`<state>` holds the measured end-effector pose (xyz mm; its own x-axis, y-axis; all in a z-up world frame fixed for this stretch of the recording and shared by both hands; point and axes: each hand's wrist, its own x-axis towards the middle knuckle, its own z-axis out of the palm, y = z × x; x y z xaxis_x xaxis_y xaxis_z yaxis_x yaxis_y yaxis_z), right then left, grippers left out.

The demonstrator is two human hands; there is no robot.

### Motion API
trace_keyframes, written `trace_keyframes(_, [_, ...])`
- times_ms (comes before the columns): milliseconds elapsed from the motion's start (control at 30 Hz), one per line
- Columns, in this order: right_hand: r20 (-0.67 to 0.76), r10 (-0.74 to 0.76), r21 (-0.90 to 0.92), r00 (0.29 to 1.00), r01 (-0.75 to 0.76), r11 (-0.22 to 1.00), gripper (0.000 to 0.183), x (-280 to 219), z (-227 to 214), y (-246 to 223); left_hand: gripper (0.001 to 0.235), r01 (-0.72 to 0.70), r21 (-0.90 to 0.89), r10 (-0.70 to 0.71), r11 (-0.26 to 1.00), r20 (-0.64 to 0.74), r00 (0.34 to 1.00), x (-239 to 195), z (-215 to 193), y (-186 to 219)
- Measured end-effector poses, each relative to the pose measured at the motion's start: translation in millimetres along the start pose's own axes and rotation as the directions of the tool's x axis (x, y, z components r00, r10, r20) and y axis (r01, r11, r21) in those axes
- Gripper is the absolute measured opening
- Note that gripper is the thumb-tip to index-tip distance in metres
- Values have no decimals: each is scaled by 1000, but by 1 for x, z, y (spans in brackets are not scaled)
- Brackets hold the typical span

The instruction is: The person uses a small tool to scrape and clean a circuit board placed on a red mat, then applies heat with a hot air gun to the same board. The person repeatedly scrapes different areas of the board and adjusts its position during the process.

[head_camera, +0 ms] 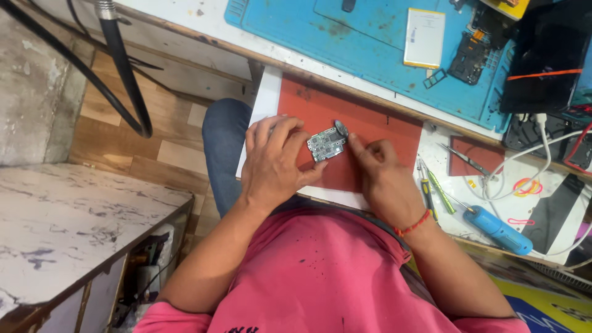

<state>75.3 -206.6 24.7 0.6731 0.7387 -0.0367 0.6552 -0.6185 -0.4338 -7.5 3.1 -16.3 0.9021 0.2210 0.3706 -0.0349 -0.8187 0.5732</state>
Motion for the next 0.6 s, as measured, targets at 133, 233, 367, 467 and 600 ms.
trace_keyframes(133, [109,-42,-27,993,45,999,63,0,-2,-3,47,-12,5,12,1000,-21,1000,-2,0,-1])
trace_keyframes(233, [89,11,-20,996,-9,1000,61,-4,-4,4,45,-4,13,4,1000,-15,1000,-3,5,1])
trace_keyframes(367, [46,-38,50,998,35,998,60,-3,5,5,44,-18,39,19,999,-22,1000,-2,0,-1])
trace_keyframes(467, [95,-19,12,995,18,1000,62,1,4,9,44,-13,31,14,999,-33,999,-1,3,1])
trace_keyframes(600, [57,92,-49,994,-89,995,61,1,6,6,43,-15,16,15,1000,-23,1000,-3,2,1])
